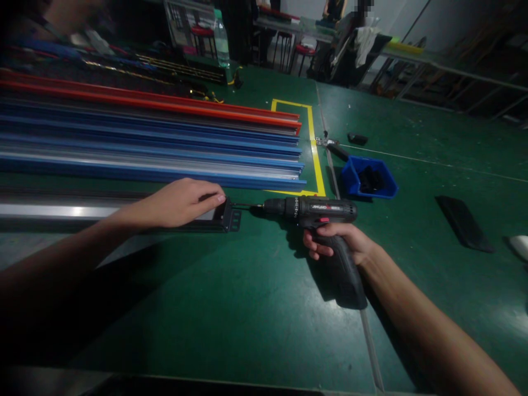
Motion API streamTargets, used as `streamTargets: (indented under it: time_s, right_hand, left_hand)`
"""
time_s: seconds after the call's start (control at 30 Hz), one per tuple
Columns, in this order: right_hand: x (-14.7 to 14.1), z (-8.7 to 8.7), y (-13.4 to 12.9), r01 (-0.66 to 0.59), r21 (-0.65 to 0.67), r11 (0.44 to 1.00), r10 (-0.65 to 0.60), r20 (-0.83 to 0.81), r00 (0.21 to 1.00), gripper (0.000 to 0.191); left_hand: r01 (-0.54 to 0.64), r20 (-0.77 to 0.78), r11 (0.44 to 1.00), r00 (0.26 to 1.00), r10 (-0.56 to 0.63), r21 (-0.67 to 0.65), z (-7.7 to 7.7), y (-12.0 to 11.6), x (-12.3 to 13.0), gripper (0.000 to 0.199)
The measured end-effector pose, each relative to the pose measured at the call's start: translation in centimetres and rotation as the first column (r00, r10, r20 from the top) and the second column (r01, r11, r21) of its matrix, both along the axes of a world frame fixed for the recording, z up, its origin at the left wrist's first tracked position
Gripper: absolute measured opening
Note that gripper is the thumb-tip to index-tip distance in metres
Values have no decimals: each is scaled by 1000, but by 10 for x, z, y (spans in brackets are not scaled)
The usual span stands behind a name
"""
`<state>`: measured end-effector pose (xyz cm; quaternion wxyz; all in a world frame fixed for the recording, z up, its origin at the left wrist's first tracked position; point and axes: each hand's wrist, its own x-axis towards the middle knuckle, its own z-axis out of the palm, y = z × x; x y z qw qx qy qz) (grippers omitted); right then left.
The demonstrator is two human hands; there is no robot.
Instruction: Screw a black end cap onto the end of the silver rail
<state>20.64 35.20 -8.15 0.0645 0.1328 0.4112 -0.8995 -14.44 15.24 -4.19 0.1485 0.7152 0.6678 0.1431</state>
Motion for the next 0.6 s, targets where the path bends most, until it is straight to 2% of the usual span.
streamTargets:
  time_s: [0.17, 0.6]
  right_hand:
    - [-1, 2, -2, 5, -27, 1000, -4, 21, 1000, 27]
    - [-1, -2, 0, -23, 4, 1000, 23, -54, 998, 30]
  left_hand:
    - [14, -6, 1000, 1000, -14, 13, 0, -1, 0, 49]
    - [14, -5, 1000, 1000, -14, 14, 0, 0, -1, 50]
